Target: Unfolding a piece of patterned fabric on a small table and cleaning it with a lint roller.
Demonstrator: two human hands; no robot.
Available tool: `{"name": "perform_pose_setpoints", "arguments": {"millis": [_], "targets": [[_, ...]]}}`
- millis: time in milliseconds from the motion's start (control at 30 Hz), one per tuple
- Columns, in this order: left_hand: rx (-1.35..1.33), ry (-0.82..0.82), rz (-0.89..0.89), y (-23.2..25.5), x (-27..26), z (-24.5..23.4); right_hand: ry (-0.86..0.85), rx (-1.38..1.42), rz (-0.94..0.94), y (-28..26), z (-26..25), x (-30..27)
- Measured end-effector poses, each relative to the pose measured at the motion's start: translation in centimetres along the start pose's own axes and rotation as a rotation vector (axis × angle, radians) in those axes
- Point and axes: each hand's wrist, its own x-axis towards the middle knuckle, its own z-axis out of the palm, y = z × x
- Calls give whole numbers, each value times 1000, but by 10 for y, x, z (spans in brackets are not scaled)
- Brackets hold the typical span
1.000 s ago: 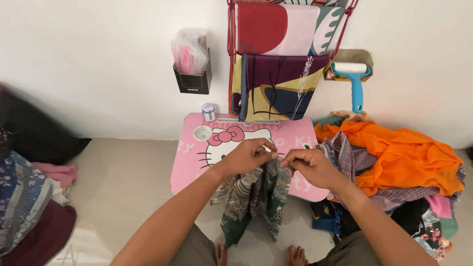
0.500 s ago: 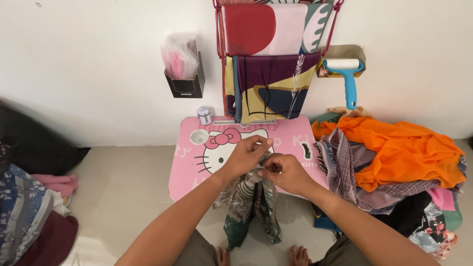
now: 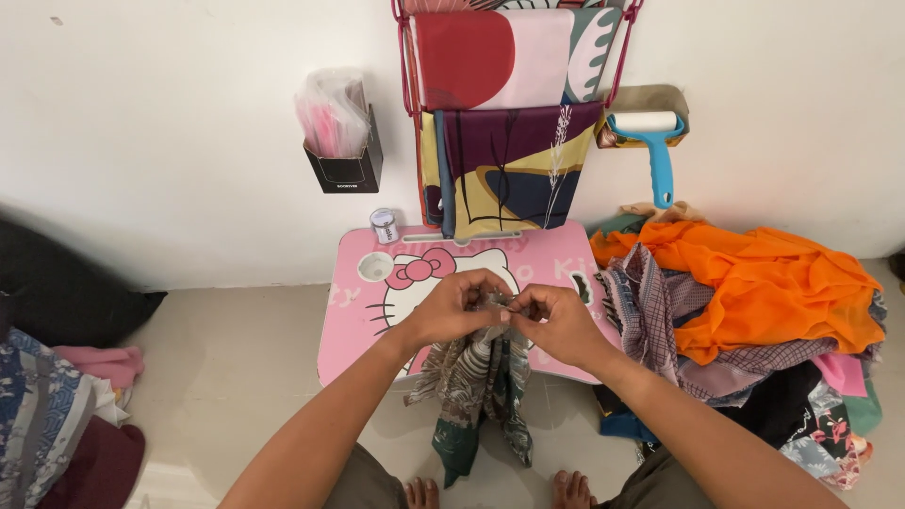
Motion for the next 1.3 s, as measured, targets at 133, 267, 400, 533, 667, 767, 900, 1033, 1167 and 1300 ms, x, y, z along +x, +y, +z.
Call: {"name": "perform_pose_setpoints", "arguments": {"millis": [133, 267, 400, 533, 667, 767, 900, 1033, 1167, 1300], "targets": [[100, -13, 44, -15, -1, -1, 29, 15, 6, -4, -1, -2], [92, 3, 78, -11, 0, 2, 32, -8, 17, -4, -2, -1], [110, 22, 110, -20, -1, 3, 74, -67, 35, -13, -1, -2], [154, 120, 130, -24, 0, 6, 100, -138, 80, -19, -2, -1], [238, 237, 140, -34, 9, 11, 102, -156, 91, -17, -4, 2], [283, 323, 135, -39, 8, 17, 133, -99, 187, -43, 2, -5], [329, 417, 187, -30, 5, 27, 152, 32, 295, -46, 5, -6], [315, 401, 202, -14, 3, 33, 169, 64, 332, -60, 4, -1], [278, 387, 209, -17, 2, 38, 192, 100, 355, -51, 1, 1], [272, 379, 248, -21, -1, 45, 196, 135, 376, -34, -1, 0]]}}
